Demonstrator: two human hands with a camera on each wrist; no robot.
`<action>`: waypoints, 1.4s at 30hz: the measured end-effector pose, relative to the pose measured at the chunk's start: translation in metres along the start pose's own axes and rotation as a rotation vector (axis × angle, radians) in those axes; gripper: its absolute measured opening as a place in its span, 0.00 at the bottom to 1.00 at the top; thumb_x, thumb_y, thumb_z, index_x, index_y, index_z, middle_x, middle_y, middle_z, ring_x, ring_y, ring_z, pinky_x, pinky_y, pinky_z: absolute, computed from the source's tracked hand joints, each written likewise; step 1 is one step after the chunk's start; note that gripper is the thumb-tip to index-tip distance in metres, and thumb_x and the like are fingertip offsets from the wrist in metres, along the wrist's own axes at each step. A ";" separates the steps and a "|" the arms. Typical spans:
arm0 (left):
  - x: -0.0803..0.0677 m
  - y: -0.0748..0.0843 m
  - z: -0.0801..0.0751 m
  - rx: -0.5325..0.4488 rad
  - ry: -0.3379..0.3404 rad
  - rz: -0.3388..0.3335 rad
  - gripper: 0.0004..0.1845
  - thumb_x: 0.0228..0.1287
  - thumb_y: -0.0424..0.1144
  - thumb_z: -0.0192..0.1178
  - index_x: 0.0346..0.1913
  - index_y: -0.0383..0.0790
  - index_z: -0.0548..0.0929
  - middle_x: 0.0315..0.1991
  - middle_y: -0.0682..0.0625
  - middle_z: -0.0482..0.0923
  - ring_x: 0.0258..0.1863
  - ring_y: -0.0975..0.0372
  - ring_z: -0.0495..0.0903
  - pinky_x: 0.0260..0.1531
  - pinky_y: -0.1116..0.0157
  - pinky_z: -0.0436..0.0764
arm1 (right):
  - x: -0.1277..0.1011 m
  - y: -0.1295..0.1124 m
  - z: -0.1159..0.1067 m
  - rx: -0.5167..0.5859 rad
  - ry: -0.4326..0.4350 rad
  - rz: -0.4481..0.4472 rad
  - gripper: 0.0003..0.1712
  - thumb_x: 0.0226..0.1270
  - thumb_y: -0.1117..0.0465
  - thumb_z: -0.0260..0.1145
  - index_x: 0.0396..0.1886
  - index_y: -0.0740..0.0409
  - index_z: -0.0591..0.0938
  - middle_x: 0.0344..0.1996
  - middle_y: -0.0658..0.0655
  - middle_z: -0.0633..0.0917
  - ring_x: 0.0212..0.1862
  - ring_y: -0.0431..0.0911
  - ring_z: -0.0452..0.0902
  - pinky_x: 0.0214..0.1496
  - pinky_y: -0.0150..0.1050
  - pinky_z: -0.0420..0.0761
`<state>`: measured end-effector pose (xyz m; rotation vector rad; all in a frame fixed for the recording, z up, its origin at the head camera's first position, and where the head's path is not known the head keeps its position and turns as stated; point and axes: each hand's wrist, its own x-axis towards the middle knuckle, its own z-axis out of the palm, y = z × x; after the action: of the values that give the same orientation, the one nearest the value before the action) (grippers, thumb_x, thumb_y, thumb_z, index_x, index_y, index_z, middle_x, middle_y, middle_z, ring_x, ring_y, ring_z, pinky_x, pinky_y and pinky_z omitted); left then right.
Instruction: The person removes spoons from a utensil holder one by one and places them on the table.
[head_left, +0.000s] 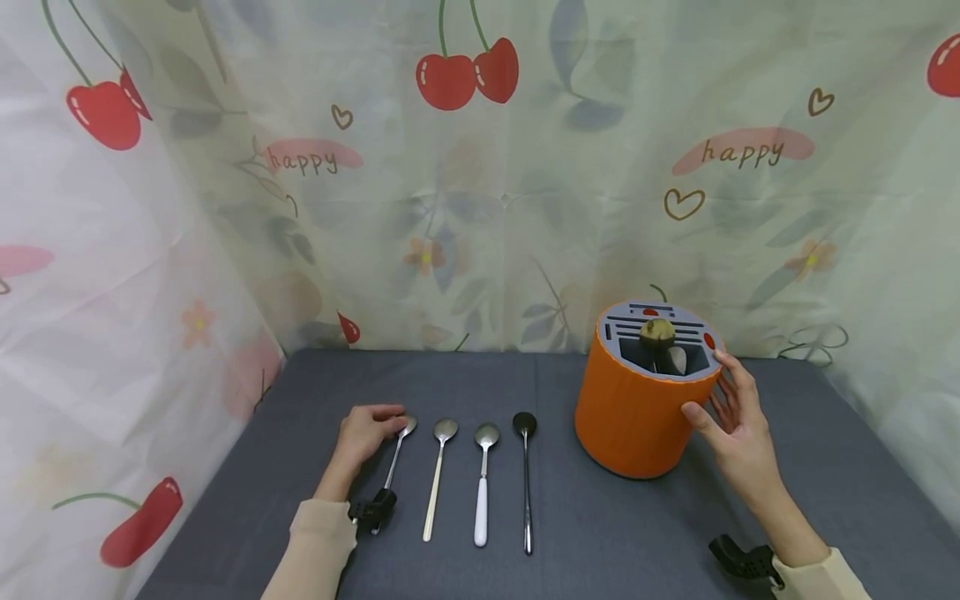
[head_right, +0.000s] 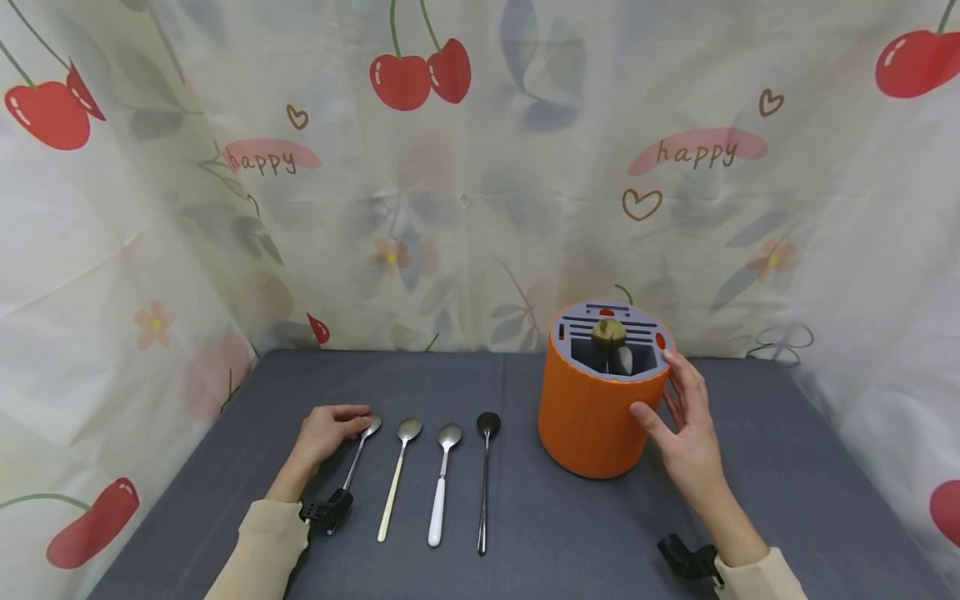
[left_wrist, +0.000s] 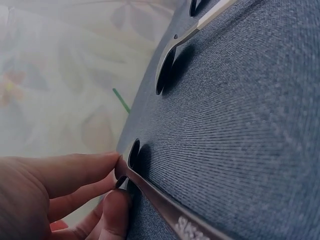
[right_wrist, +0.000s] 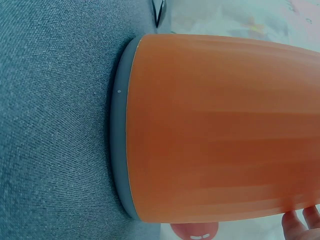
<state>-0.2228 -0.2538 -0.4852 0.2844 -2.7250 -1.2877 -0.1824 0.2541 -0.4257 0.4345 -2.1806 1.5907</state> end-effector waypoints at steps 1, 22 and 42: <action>0.000 0.000 0.000 -0.002 0.001 -0.003 0.15 0.66 0.39 0.72 0.53 0.37 0.91 0.41 0.46 0.90 0.32 0.64 0.85 0.35 0.66 0.79 | 0.000 0.000 0.000 0.008 0.000 -0.001 0.46 0.76 0.75 0.61 0.85 0.46 0.54 0.83 0.54 0.52 0.79 0.39 0.55 0.74 0.23 0.60; -0.002 0.016 -0.010 -0.369 -0.036 0.004 0.17 0.82 0.42 0.55 0.63 0.38 0.85 0.51 0.36 0.80 0.42 0.53 0.80 0.39 0.66 0.81 | 0.000 0.000 -0.001 0.002 0.014 -0.001 0.46 0.76 0.75 0.61 0.85 0.46 0.55 0.82 0.54 0.54 0.79 0.39 0.56 0.73 0.22 0.60; -0.009 0.043 -0.017 -0.607 -0.058 0.152 0.18 0.80 0.43 0.59 0.63 0.36 0.84 0.43 0.45 0.83 0.45 0.47 0.83 0.44 0.61 0.84 | 0.001 0.002 0.001 0.033 0.007 -0.005 0.46 0.75 0.76 0.62 0.85 0.47 0.55 0.82 0.54 0.53 0.79 0.39 0.55 0.74 0.23 0.60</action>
<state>-0.2159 -0.2378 -0.4416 -0.0206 -2.1916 -1.9960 -0.1839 0.2536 -0.4271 0.4430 -2.1491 1.6248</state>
